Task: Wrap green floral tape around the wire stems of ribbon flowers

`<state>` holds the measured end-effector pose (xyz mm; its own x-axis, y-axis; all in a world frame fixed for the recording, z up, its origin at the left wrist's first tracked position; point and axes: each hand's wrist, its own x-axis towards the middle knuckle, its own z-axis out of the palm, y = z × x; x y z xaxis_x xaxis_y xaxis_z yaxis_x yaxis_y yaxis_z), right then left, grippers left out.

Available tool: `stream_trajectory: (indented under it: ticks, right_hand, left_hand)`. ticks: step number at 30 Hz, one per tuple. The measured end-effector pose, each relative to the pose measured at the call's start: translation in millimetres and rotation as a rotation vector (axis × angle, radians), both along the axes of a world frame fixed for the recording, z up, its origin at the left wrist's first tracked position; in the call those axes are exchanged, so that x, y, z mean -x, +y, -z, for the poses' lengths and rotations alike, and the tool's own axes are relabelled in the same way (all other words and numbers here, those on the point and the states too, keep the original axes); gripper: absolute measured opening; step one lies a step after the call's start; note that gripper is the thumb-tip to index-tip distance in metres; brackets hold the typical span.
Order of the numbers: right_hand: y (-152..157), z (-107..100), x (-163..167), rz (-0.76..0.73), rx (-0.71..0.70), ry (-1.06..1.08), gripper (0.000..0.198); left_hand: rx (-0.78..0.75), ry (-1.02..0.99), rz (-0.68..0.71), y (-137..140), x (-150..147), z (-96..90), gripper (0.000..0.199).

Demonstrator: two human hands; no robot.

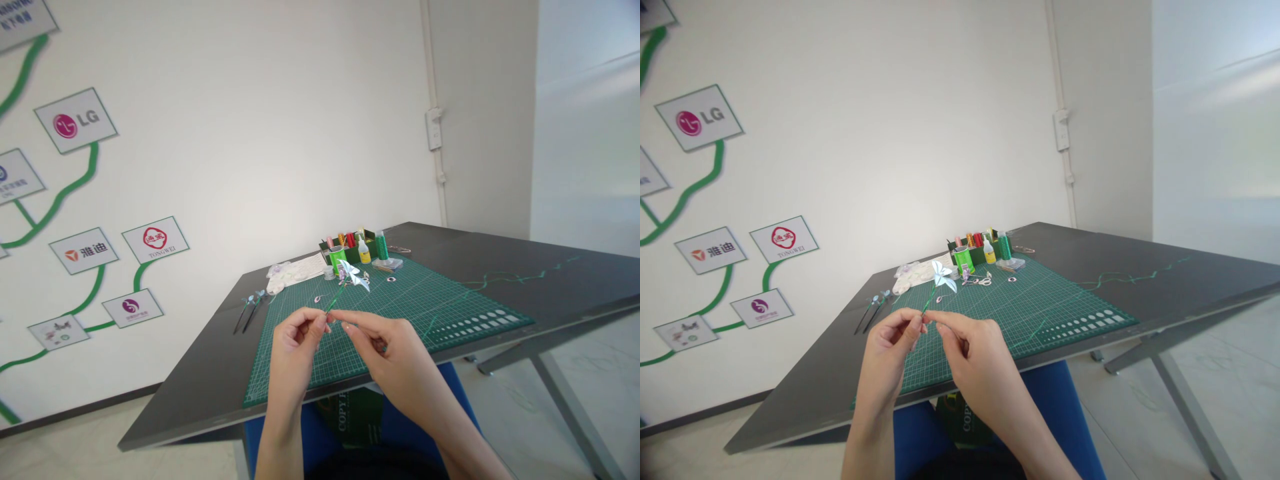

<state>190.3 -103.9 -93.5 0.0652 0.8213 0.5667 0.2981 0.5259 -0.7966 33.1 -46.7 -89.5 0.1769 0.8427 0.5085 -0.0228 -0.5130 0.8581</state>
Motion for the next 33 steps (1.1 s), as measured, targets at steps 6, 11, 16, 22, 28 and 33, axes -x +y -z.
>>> stream_trajectory:
  ticks: [6, 11, 16, 22, 28, 33]
  right_hand:
    - [-3.1, -0.8, -0.4, 0.014, -0.019, -0.017, 0.044]
    - [-2.9, -0.2, 0.3, 0.034, -0.028, -0.018, 0.044]
    - [-0.3, 0.6, 1.2, 0.044, -0.034, -0.015, 0.042]
    - [2.0, 0.4, -0.8, -0.023, 0.004, 0.019, 0.042]
    - [9.4, 2.5, -4.8, -0.145, 0.076, 0.136, 0.042]
    - [12.4, 1.9, -6.9, -0.152, 0.074, 0.145, 0.042]
  left_hand:
    - [-0.002, 0.003, -0.007, -1.4, -0.4, -1.7, 0.035]
    - [0.015, -0.017, 0.0, -0.7, -0.4, -1.3, 0.032]
    - [0.002, -0.017, -0.018, -1.4, -1.5, -1.7, 0.032]
    - [0.018, 0.046, -0.043, -3.5, -1.3, -0.5, 0.036]
    - [-0.004, 0.033, -0.017, -1.2, 1.1, 2.5, 0.034]
    - [-0.065, 0.047, 0.0, -3.2, 1.8, -1.7, 0.03]
